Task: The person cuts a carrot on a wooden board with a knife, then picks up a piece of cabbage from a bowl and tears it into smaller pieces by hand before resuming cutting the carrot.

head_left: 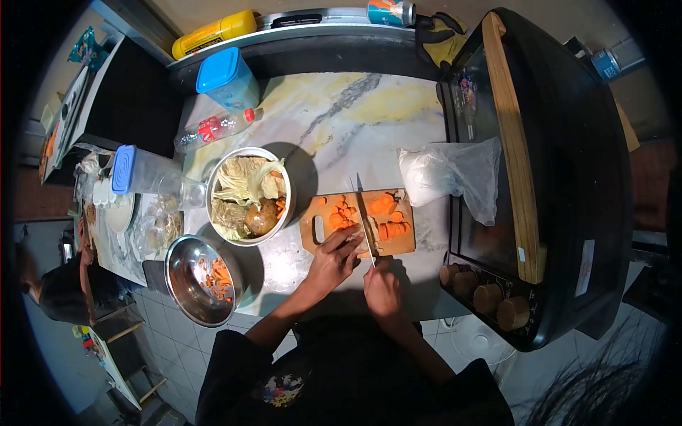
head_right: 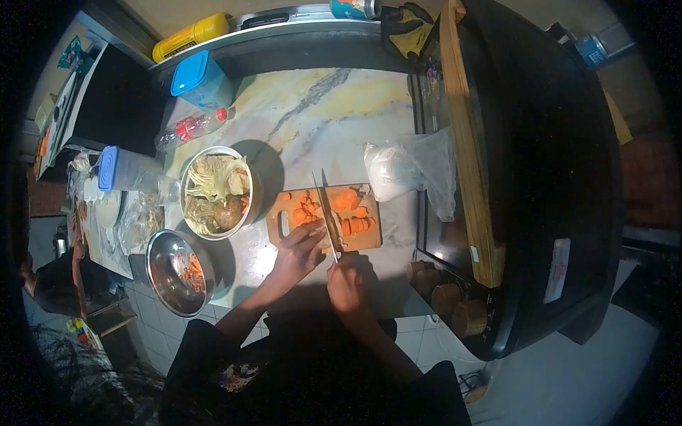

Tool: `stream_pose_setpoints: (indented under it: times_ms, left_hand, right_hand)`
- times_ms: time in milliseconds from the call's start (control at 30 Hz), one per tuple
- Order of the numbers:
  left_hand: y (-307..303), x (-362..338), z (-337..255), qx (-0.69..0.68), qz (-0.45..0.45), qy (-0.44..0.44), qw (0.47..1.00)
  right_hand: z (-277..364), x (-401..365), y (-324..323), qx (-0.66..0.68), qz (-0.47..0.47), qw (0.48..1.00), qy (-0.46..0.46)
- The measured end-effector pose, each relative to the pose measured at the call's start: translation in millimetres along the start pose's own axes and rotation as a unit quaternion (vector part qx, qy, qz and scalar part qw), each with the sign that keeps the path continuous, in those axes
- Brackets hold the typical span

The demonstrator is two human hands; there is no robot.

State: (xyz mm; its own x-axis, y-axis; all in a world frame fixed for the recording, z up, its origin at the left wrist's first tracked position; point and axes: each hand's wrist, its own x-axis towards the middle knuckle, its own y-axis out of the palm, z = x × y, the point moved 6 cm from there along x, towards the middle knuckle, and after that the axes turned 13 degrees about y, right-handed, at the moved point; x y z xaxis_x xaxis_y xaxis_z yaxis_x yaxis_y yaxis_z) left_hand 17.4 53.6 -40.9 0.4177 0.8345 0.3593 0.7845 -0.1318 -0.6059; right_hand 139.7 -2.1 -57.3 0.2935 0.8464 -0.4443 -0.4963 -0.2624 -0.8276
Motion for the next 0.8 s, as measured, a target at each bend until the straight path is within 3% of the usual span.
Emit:
stream_pose_setpoints:
  times_ms: [167, 500, 800]
  left_hand:
    - [0, -4, -3, 0.012, -0.009, 0.026, 1.0]
    - [0, -3, 1, -0.027, -0.03, -0.011, 0.999]
    - [1, -3, 1, -0.004, -0.031, 0.011, 0.999]
  right_hand:
    - [18, 9, -15, 0.035, -0.031, 0.997, -0.068]
    - [12, 2, -15, 0.01, -0.036, 0.998, -0.047]
    - [10, 8, -12, 0.022, -0.051, 0.997, -0.059]
